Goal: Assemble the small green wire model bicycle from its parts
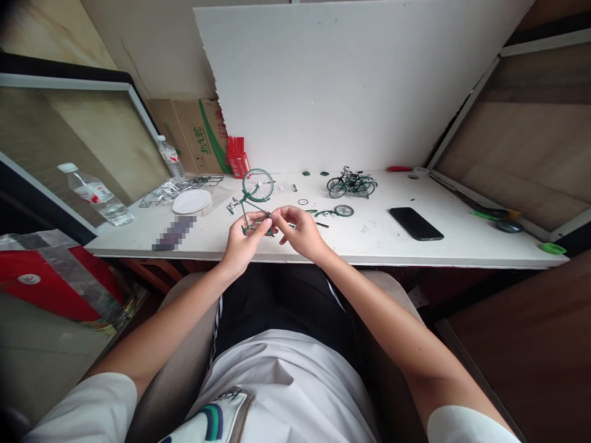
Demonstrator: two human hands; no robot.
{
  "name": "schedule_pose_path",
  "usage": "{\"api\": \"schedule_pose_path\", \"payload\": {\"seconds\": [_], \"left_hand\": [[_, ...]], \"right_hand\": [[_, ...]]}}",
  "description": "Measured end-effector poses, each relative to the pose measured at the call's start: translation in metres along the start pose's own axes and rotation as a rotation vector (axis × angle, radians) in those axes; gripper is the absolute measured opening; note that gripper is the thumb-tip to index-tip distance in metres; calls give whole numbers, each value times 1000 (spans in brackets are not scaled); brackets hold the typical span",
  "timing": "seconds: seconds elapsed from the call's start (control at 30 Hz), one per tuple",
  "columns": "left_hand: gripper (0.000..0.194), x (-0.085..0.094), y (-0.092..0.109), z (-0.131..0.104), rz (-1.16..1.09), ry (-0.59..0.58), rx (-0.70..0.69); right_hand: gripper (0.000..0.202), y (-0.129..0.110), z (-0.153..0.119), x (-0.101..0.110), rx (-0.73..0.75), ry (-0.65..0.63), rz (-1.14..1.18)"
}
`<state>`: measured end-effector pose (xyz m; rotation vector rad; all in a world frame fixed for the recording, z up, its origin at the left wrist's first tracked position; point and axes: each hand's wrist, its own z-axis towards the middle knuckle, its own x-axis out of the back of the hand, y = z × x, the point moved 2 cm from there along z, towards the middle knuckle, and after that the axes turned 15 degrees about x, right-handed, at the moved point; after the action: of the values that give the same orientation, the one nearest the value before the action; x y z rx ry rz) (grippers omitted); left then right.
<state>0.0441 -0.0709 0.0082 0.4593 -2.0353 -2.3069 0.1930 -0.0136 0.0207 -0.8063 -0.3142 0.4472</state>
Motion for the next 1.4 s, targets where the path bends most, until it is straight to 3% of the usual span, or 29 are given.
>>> {"api": "schedule_pose_path", "payload": {"seconds": [0.5, 0.9, 1.4], "left_hand": [[45, 2, -2, 1, 32, 37, -12], [63, -5, 5, -6, 2, -184, -5], [55, 0, -6, 3, 89, -151, -99]], "right_hand": [[49, 7, -1, -6, -22, 67, 28], [51, 9, 3, 1, -86, 107, 48], [53, 4, 4, 2, -113, 80, 54]]}}
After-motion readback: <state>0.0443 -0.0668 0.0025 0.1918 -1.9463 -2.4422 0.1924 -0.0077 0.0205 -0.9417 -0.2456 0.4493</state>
